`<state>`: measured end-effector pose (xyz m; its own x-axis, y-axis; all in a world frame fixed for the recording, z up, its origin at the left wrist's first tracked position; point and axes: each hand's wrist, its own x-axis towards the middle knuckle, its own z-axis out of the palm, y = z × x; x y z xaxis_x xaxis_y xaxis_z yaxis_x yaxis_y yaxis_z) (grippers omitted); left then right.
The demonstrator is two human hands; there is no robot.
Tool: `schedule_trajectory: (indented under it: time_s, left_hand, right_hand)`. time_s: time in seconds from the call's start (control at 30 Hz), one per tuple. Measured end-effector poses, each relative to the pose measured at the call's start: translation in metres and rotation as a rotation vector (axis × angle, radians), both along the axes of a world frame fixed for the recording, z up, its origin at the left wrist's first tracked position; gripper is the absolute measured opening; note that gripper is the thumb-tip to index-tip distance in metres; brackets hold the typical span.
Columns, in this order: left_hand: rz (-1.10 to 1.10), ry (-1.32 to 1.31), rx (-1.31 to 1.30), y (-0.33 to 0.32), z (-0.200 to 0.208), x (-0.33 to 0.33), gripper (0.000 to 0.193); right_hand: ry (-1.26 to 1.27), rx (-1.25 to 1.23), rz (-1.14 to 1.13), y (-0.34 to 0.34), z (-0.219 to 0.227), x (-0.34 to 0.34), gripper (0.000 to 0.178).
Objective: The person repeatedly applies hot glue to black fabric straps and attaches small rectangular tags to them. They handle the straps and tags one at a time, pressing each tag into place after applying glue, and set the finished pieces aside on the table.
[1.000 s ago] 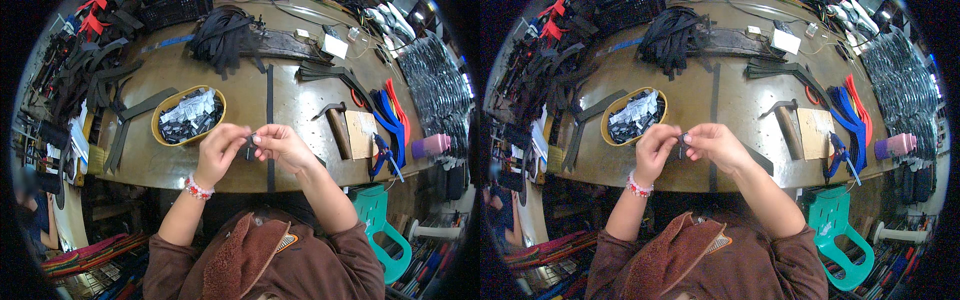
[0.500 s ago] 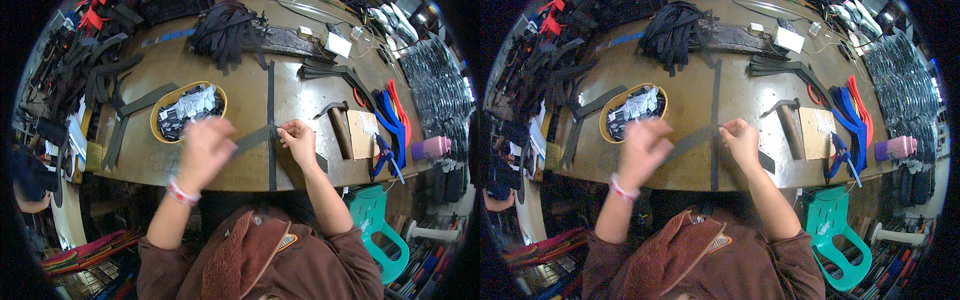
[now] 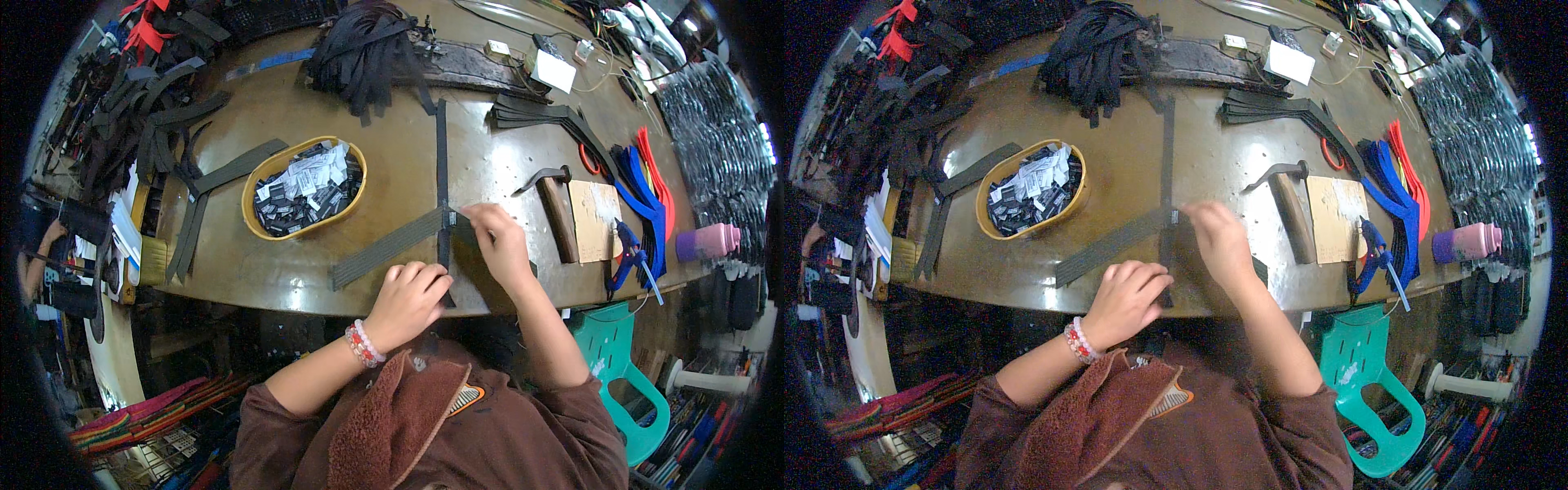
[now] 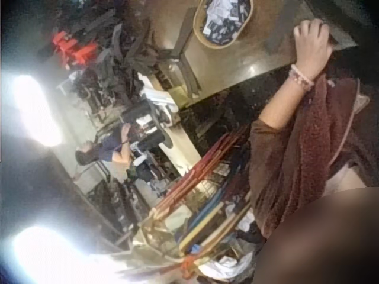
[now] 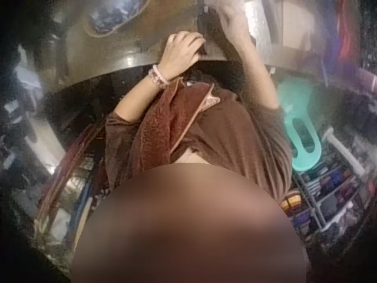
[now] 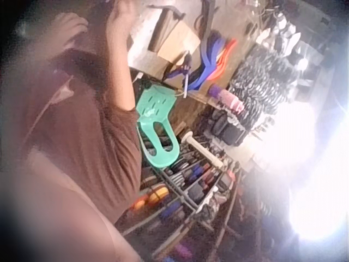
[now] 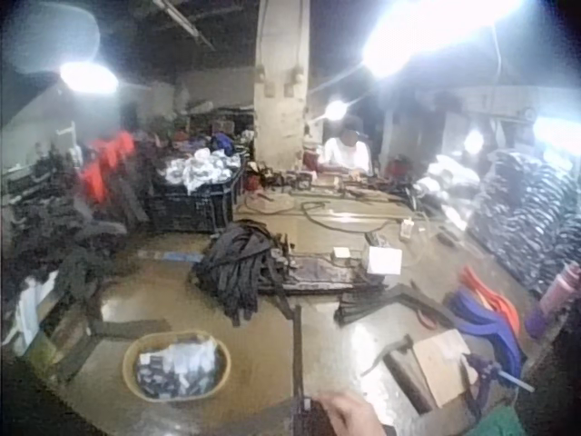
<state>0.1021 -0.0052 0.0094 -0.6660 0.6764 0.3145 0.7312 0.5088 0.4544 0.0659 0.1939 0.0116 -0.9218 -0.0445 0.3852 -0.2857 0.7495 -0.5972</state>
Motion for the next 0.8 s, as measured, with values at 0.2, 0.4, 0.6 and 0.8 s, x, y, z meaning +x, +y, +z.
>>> schedule_trajectory:
  time_s: [0.2,0.4,0.6,0.8]
  left_hand:
    - [-0.011,-0.031,0.059,0.015,0.002,-0.055,0.024]
    - [0.162,-0.802,0.276,0.028,0.012,-0.137,0.02]
    - [0.152,-0.73,0.189,0.035,0.013,-0.141,0.02]
    - [0.141,-0.664,0.124,0.038,0.017,-0.138,0.017]
  right_hand:
    - [0.086,0.265,0.21,0.013,-0.018,0.015,0.035]
    - [0.091,0.303,0.248,0.013,-0.019,0.016,0.035]
    - [0.085,0.306,0.246,0.013,-0.018,0.013,0.036]
    - [0.017,0.39,0.195,0.01,-0.027,0.022,0.037]
